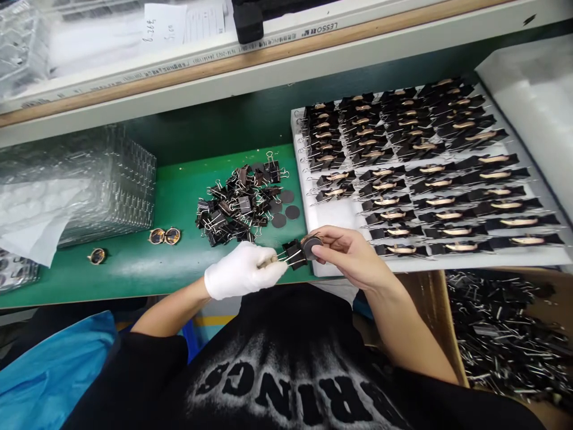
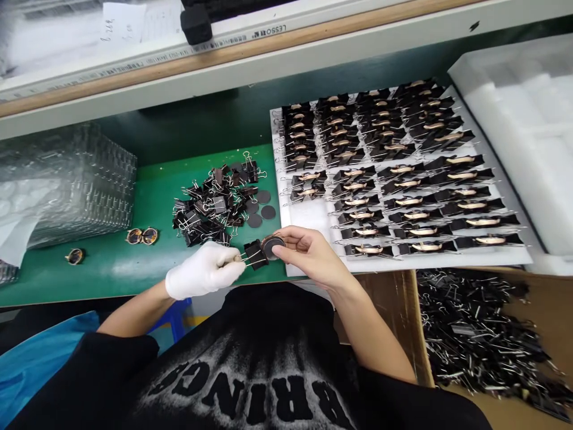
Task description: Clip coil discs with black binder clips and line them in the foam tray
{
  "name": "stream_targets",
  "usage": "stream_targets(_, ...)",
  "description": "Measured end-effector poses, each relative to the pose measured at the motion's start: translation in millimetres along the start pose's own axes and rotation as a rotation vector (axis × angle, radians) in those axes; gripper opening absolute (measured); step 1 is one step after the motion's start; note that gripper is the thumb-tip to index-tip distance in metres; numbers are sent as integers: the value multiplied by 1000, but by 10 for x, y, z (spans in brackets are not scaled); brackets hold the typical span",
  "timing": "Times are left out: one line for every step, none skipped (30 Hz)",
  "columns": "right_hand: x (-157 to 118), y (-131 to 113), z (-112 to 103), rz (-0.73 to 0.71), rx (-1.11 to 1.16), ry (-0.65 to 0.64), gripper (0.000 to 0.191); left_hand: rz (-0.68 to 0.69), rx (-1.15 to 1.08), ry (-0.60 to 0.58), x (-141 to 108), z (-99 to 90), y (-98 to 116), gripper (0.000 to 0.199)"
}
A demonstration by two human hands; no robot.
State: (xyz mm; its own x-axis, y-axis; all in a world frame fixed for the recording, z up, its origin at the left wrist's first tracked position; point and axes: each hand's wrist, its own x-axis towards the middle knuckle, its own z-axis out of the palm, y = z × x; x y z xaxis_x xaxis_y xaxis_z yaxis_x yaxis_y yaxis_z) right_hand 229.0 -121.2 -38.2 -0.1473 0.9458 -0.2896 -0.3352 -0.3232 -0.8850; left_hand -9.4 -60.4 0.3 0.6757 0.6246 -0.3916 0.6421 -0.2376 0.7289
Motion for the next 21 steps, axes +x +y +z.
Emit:
stream_targets(-4, -4, 0, 3, -18, -11, 19, 1, 9, -12, 9, 10, 10, 43)
stream_targets(-8, -6, -1, 5, -35, -14, 19, -2, 16, -20, 17, 20, 19, 44)
stream_targets(-13, -6, -4, 9, -49, -13, 19, -10, 19, -23, 24, 29, 27, 44)
stream_targets(-17, -4, -8, 14, -61, -10, 20, -20, 18, -25, 27, 35, 34, 45)
stream_targets(-21, 3, -14, 22, -70, -5, 20, -28, 19, -26, 26, 35, 39, 45)
stream_targets(-25, 12, -19, 31, -71, -2, 21, -29, 23, -34, 20, 27, 41, 44)
stream_targets(-28, 24, -23, 37, -62, 2, 22, -19, 33, -49, 10, 8, 40, 42)
stream_targets(-31, 38, -23, 38, -40, 13, 24, 5, 53, -64, -2, -20, 32, 40)
stream_targets(-32, 54, -18, 31, 1, 31, 26, 39, 82, -66, -14, -58, 19, 38)
stream_targets(-29, 72, -5, 18, 62, 55, 28, 73, 126, -39, -19, -101, -1, 36)
stream_targets(-23, 89, 15, 1, 146, 83, 29, 95, 194, 26, -14, -146, -27, 37)
stream_targets(-13, 108, 43, -17, 249, 114, 30, 97, 291, 125, 6, -189, -58, 38)
stream_targets(3, 126, 79, -29, 362, 145, 30, 79, 417, 241, 44, -225, -91, 41)
stream_targets(22, 144, 119, -38, 468, 174, 31, 48, 560, 346, 101, -251, -123, 44)
stream_targets(43, 161, 161, -42, 552, 203, 31, 16, 706, 421, 175, -268, -152, 47)
stream_targets(63, 178, 204, -43, 601, 236, 31, -5, 839, 462, 260, -274, -176, 49)
stream_targets(81, 193, 243, -42, 612, 270, 30, -10, 941, 471, 352, -273, -194, 48)
stream_targets(93, 206, 277, -38, 594, 300, 30, -5, 1009, 459, 441, -269, -206, 44)
stream_targets(98, 215, 304, -31, 563, 320, 29, 7, 1044, 440, 522, -267, -214, 39)
stream_targets(94, 220, 323, -18, 533, 327, 30, 20, 1057, 426, 590, -269, -219, 33)
stream_targets(84, 221, 334, 0, 511, 320, 30, 29, 1053, 422, 640, -279, -224, 31)
